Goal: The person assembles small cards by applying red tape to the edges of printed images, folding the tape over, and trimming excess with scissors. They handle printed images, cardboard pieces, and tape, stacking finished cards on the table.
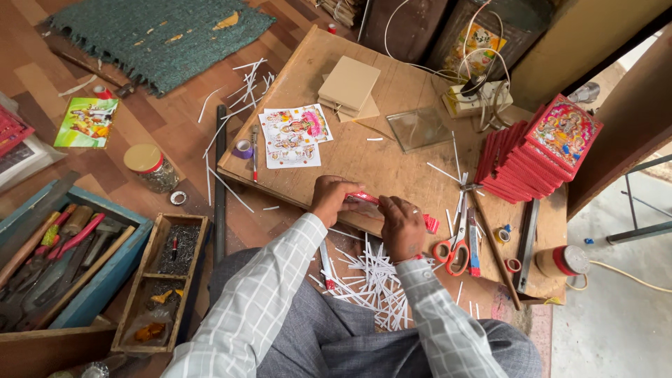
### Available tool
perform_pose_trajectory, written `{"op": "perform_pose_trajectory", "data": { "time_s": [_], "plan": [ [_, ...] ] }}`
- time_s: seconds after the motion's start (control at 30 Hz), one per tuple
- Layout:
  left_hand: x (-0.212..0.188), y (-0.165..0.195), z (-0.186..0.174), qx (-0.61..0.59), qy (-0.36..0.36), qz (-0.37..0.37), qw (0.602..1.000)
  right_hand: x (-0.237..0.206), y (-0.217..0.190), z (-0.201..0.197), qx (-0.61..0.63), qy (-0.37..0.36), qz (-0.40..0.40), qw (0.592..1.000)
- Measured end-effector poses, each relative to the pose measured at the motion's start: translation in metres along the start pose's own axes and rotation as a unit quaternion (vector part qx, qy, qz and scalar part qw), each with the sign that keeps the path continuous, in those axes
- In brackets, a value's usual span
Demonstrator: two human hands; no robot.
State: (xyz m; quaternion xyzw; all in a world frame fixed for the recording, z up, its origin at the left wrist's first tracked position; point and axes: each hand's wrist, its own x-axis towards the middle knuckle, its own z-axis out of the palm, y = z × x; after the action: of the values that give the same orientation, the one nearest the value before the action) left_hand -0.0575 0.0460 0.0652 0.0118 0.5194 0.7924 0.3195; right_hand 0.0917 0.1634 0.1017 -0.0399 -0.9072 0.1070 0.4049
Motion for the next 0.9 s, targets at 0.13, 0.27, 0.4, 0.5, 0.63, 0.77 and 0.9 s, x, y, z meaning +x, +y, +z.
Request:
{"op": "perform_pose_trajectory", "data": {
  "time_s": [0.13, 0.27, 0.4, 0.5, 0.63, 0.77, 0.9],
  "plan": [
    [-0.014, 0.005, 0.01, 0.202, 0.087, 0.138, 0.966, 0.009, 0.017, 0.001, 0.046, -0.072, 0.063, 0.994],
    [-0.052, 0.013, 0.012, 0.48, 0.091, 0.588, 0.645, 0.018, 0.026, 0.002, 0.088, -0.112, 0.077, 0.987],
    [-0.055, 0.021, 0.026, 0.512, -0.056, 0.552, 0.656, 0.019, 0.028, -0.001, 0.1, -0.125, 0.067, 0.985],
    [-0.046, 0.024, 0.029, 0.555, -0.076, 0.475, 0.679, 0.014, 0.027, -0.004, 0.085, -0.131, 0.074, 0.985],
    [-0.042, 0.036, 0.005, 0.591, -0.065, 0.395, 0.7, 0.012, 0.029, -0.003, 0.088, -0.127, 0.079, 0.985],
    [-0.044, 0.042, -0.007, 0.572, -0.027, 0.34, 0.746, 0.013, 0.032, -0.003, 0.105, -0.122, 0.084, 0.983],
    [-0.048, 0.041, 0.001, 0.584, -0.026, 0.433, 0.686, 0.016, 0.031, -0.007, 0.106, -0.139, 0.088, 0.981]
  ]
}}
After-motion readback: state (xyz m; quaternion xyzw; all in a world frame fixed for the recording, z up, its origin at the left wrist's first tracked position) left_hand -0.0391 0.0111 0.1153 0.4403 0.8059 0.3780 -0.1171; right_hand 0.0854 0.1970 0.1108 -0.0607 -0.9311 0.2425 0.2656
